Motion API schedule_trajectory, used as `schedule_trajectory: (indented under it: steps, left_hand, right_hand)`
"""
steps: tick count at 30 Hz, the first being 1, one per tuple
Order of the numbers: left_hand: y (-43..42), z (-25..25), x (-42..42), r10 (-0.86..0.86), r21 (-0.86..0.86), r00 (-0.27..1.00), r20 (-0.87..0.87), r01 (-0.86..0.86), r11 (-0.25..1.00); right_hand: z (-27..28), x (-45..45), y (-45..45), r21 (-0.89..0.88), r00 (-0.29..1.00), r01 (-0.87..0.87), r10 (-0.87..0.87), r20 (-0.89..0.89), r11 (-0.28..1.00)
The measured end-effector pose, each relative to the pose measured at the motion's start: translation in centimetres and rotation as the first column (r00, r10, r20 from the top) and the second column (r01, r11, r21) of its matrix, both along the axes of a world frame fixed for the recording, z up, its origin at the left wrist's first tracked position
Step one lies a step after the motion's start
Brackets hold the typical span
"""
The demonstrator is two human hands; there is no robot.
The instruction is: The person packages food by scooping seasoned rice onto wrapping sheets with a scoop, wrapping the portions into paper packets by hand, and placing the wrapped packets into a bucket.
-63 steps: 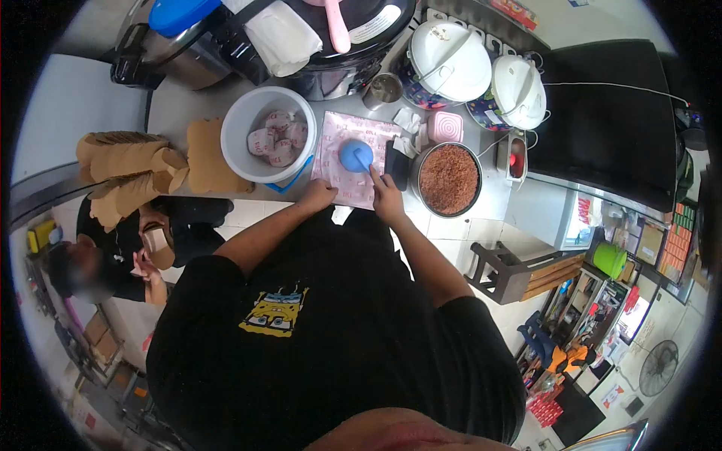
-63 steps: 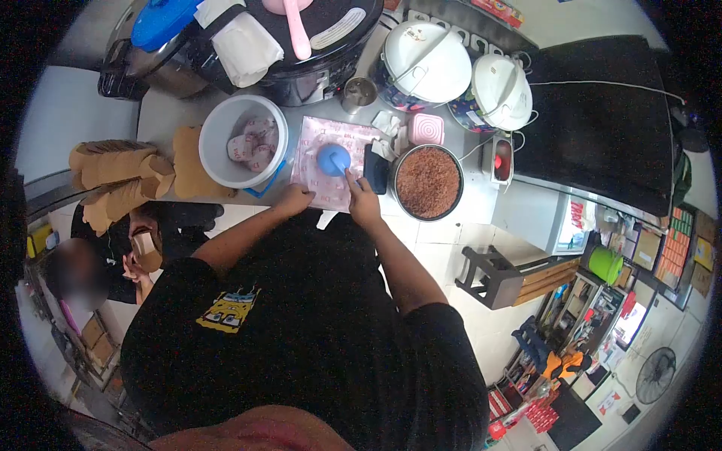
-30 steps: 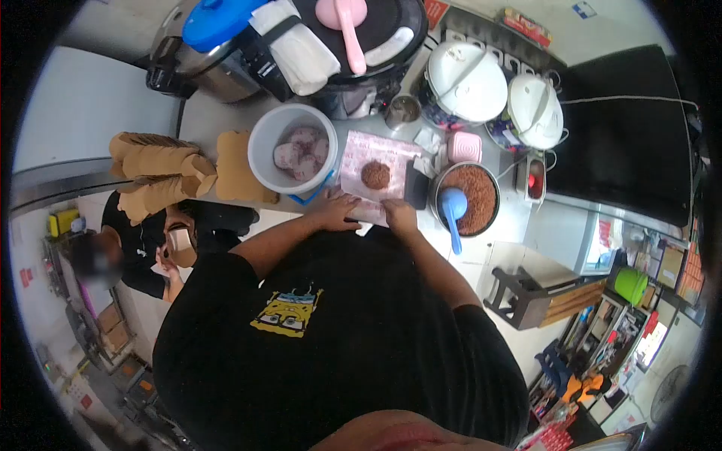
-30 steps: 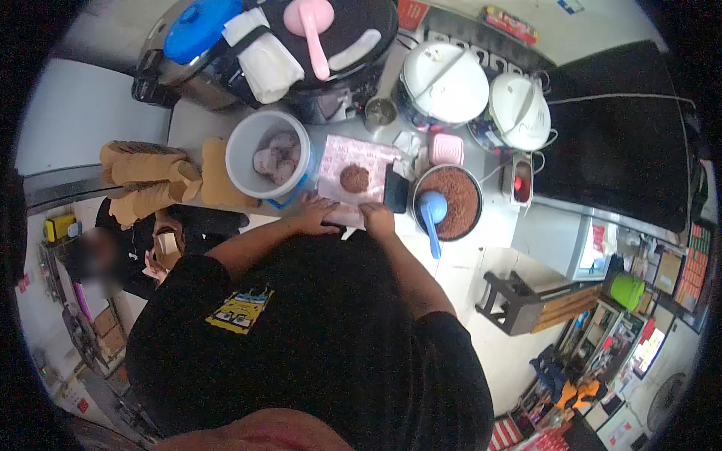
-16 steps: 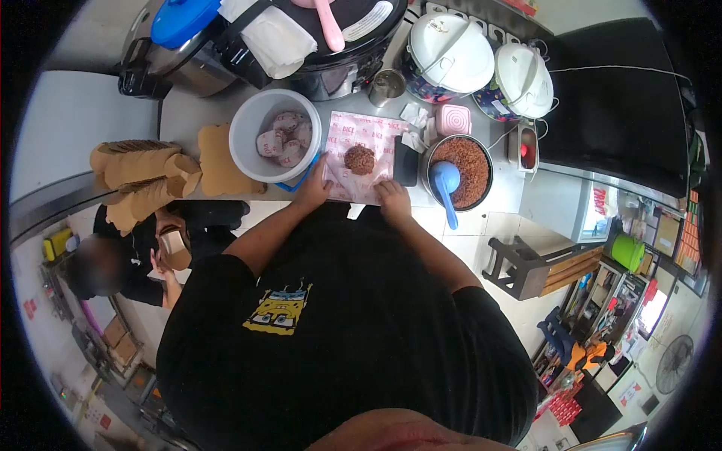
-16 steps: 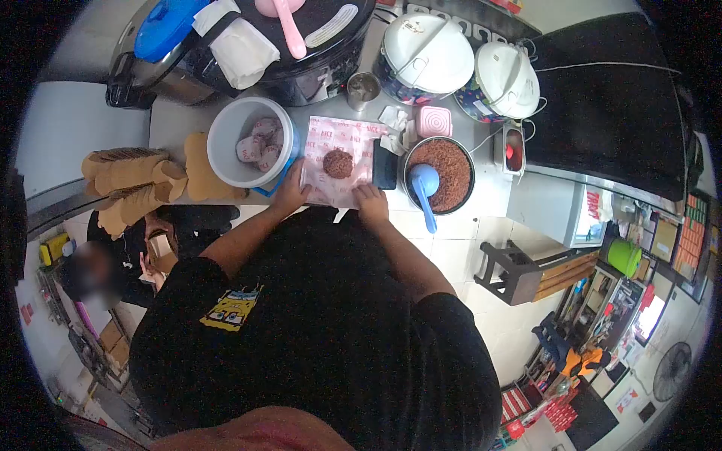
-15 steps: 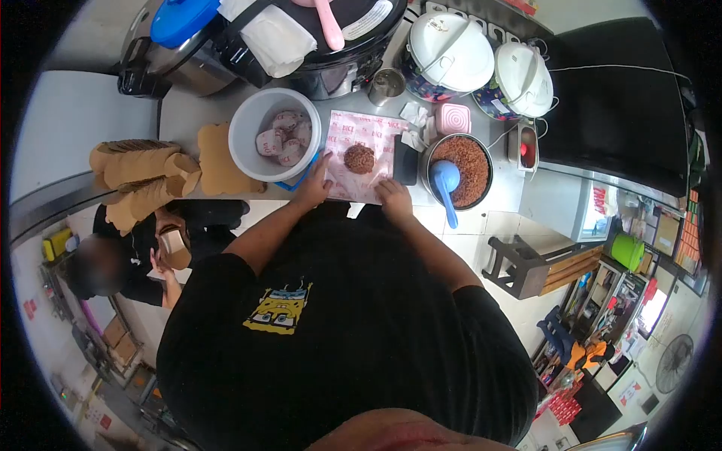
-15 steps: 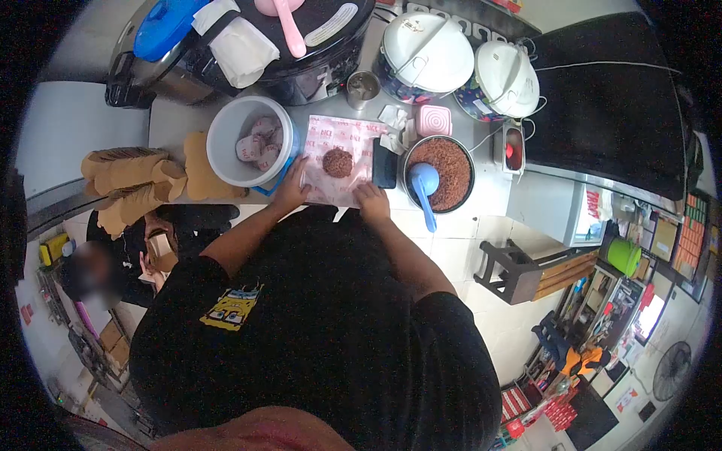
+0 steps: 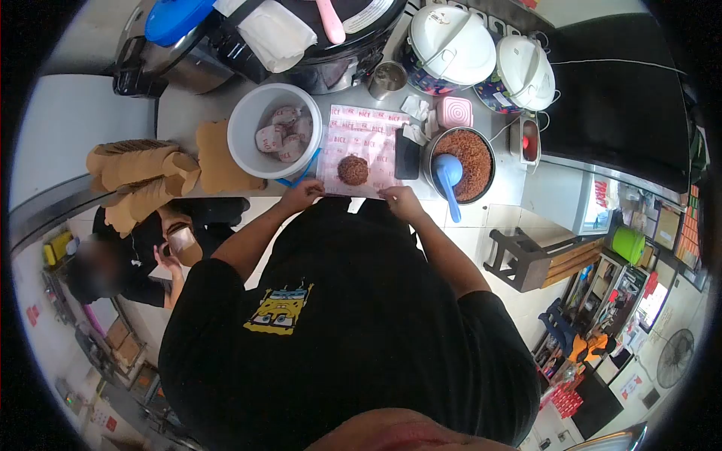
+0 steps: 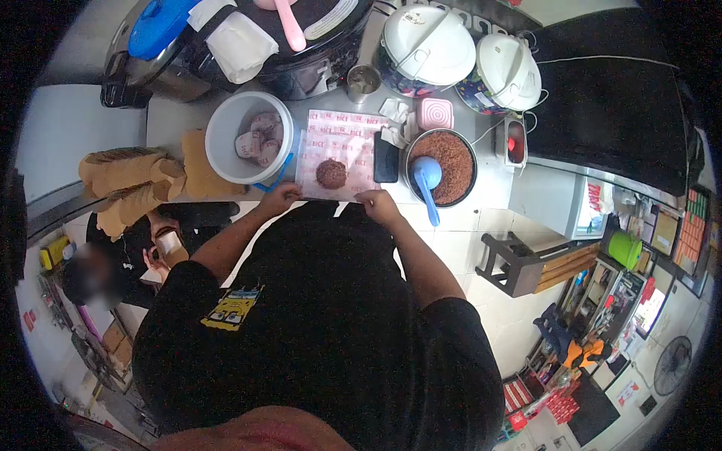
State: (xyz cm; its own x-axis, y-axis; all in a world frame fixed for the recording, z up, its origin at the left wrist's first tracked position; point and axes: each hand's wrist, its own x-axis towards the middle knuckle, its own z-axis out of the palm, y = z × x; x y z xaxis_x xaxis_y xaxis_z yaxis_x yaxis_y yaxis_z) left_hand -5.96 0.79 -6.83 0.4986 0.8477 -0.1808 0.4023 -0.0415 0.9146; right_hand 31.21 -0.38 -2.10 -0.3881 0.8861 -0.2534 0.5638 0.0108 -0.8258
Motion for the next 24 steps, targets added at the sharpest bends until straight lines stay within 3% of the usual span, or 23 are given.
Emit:
schedule_trajectory:
  steps: [1, 3, 4, 5, 7, 8, 9, 10, 11, 12, 14, 15, 16, 17, 19, 21, 23, 24]
  left_hand:
    - [-0.9, -1.2, -0.1, 0.221, -0.169, 0.974, 0.043, -0.211, 0.963]
    - [0.1, 0.1, 0.3, 0.266, -0.221, 0.963, -0.034, -0.267, 0.938]
    - [1.0, 0.9, 0.6, 0.302, -0.263, 0.947, -0.113, -0.321, 0.91]
    - [1.3, -0.8, 0.8, 0.303, -0.264, 0.946, -0.112, -0.322, 0.909]
    - [1.1, -5.7, 1.6, 0.495, 0.055, 0.849, -0.185, -0.494, 0.868]
    - [1.2, -5.1, 2.2, 0.499, 0.053, 0.847, -0.183, -0.498, 0.866]
    - [1.6, -3.6, 3.2, 0.527, -0.022, 0.8, -0.288, -0.556, 0.831]
    - [2.1, -1.9, 4.1, 0.538, -0.088, 0.745, -0.394, -0.614, 0.785]
    - [2.2, -0.2, 4.6, 0.541, -0.087, 0.744, -0.392, -0.615, 0.783]
    - [1.9, 1.6, 5.1, 0.521, -0.055, 0.772, -0.363, -0.576, 0.815]
    - [1.1, 5.7, 6.0, 0.495, -0.018, 0.802, -0.334, -0.531, 0.847]
    - [0.6, 8.0, 6.5, 0.366, 0.218, 0.836, -0.409, -0.3, 0.929]
    - [0.4, 9.1, 6.9, 0.248, 0.411, 0.825, -0.507, -0.022, 0.911]
    - [0.6, 8.8, 7.3, 0.244, 0.41, 0.826, -0.508, -0.017, 0.912]
    - [0.9, 8.0, 8.0, -0.145, 0.479, 0.79, -0.595, 0.494, 0.725]
    - [0.6, 6.8, 8.9, -0.186, 0.411, 0.748, -0.637, 0.534, 0.739]
    - [0.5, 5.5, 9.3, -0.218, 0.347, 0.707, -0.673, 0.562, 0.751]
    - [0.5, 5.0, 9.4, -0.214, 0.355, 0.682, -0.7, 0.592, 0.724]
  right_hand:
    - [0.2, -0.3, 0.2, -0.003, 1.0, -0.003, 0.003, 0.001, 1.0]
    - [0.3, -0.9, 0.8, -0.001, 0.957, 0.263, -0.261, -0.123, 0.965]
    - [-2.6, -0.9, 0.8, -0.134, 0.895, 0.392, -0.411, -0.172, 0.91]
    - [-2.6, -1.2, 1.7, -0.134, 0.896, 0.391, -0.41, -0.171, 0.911]
    - [-2.0, -1.7, 3.5, -0.239, 0.868, 0.439, -0.478, -0.136, 0.866]
    - [-4.4, -1.5, 3.7, -0.247, 0.856, 0.457, -0.498, -0.141, 0.855]
    - [-6.1, -1.3, 3.8, -0.246, 0.858, 0.454, -0.495, -0.139, 0.856]
    - [-7.3, -1.1, 4.0, -0.223, 0.862, 0.481, -0.504, -0.059, 0.848]
    - [-7.8, -1.1, 4.2, -0.198, 0.858, 0.506, -0.513, 0.02, 0.84]
    - [-6.6, -1.4, 4.4, -0.196, 0.859, 0.505, -0.511, 0.018, 0.841]
    - [-2.9, -2.1, 4.7, 0.048, 0.88, 0.453, -0.455, 0.137, 0.89]
    - [-4.2, -2.0, 4.7, 0.049, 0.878, 0.458, -0.46, 0.135, 0.888]
    - [-7.3, -1.4, 4.3, -0.052, 0.855, 0.514, -0.506, 0.114, 0.856]
    - [-7.4, -1.7, 4.3, -0.155, 0.828, 0.56, -0.552, 0.098, 0.814]
    - [-7.2, -1.7, 3.9, -0.13, 0.822, 0.569, -0.556, 0.126, 0.812]
    - [-5.1, -2.2, 4.4, -0.097, 0.816, 0.573, -0.557, 0.153, 0.814]
    - [-3.3, -3.1, 5.1, 0.219, 0.837, 0.353, -0.411, 0.36, 0.91]
    - [-1.7, -3.6, 5.7, 0.254, 0.861, 0.256, -0.339, 0.379, 0.933]
